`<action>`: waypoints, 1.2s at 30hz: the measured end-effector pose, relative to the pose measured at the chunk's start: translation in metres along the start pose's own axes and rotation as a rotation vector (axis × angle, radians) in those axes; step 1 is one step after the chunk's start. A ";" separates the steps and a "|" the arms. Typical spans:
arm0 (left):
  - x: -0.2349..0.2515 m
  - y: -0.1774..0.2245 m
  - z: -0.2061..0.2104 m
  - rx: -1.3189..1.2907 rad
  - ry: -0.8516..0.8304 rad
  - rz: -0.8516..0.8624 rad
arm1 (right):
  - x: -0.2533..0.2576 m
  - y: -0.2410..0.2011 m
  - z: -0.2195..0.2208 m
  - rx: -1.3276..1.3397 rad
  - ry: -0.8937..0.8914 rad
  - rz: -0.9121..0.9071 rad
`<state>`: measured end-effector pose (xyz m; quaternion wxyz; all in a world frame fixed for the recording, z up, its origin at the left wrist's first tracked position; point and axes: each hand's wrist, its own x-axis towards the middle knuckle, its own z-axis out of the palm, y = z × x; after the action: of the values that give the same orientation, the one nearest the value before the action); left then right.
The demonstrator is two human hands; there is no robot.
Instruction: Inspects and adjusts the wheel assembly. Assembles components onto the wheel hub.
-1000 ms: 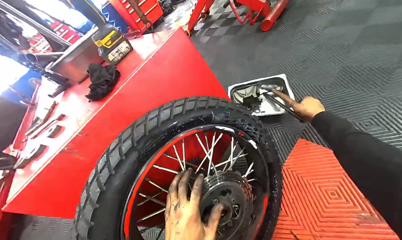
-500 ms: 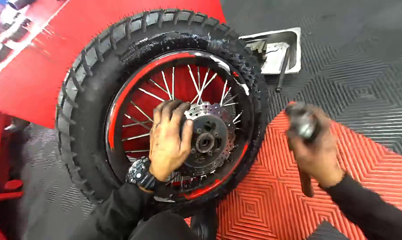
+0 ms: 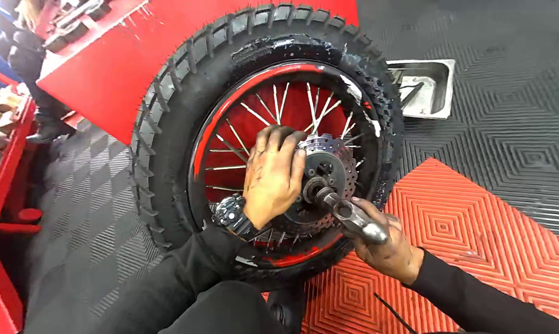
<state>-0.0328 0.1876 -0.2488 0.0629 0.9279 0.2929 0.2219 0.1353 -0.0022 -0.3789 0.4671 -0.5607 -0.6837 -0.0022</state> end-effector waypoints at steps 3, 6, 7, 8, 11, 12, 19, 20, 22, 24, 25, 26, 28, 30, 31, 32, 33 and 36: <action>0.000 0.000 0.000 -0.016 -0.001 -0.013 | 0.010 -0.006 -0.003 -0.014 0.002 -0.017; -0.001 0.003 0.000 -0.013 -0.006 -0.023 | 0.020 -0.010 -0.008 -0.050 -0.048 0.000; 0.001 0.003 0.000 -0.010 -0.004 -0.027 | 0.022 -0.010 -0.007 -0.045 -0.036 -0.010; 0.000 0.003 0.000 -0.009 -0.005 -0.029 | 0.023 -0.011 -0.007 -0.045 -0.029 -0.022; -0.001 0.003 0.000 -0.016 -0.004 -0.026 | 0.029 -0.014 -0.010 -0.047 -0.053 -0.046; -0.001 0.004 0.000 -0.017 -0.005 -0.027 | 0.029 -0.013 -0.010 -0.037 -0.042 -0.038; -0.002 0.003 0.001 -0.020 0.002 -0.025 | 0.026 -0.010 -0.011 -0.073 0.012 0.025; 0.000 0.002 0.001 -0.018 0.006 -0.025 | 0.028 -0.009 -0.009 -0.090 0.016 0.021; -0.002 0.003 0.001 -0.023 0.008 -0.033 | 0.027 -0.011 -0.010 -0.088 0.001 0.012; -0.001 0.002 0.001 -0.025 0.004 -0.025 | 0.025 -0.015 -0.008 -0.044 -0.003 0.019; 0.000 0.001 0.001 -0.024 0.007 -0.022 | 0.026 -0.016 -0.006 -0.031 -0.018 0.003; 0.001 0.000 0.000 -0.022 0.011 -0.022 | 0.028 -0.018 -0.004 -0.031 -0.054 -0.015; -0.002 0.001 0.002 -0.028 0.004 -0.024 | 0.021 -0.019 -0.003 -0.014 -0.073 -0.007; 0.001 -0.001 -0.001 -0.024 0.005 -0.021 | 0.019 -0.012 -0.002 -0.023 -0.034 0.012; 0.001 -0.001 -0.001 -0.026 0.002 -0.023 | 0.020 -0.010 -0.003 -0.050 -0.023 0.007; 0.001 0.000 0.000 -0.028 0.002 -0.022 | 0.021 -0.008 -0.005 -0.070 -0.021 0.000; 0.000 0.001 0.001 -0.033 0.002 -0.020 | 0.018 -0.009 -0.007 -0.078 -0.026 0.005; 0.002 0.001 0.000 -0.031 0.014 -0.016 | 0.022 -0.008 -0.005 -0.077 0.015 0.020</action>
<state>-0.0312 0.1882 -0.2481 0.0771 0.9229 0.2972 0.2322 0.1337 0.0093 -0.3580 0.4505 -0.5851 -0.6737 -0.0280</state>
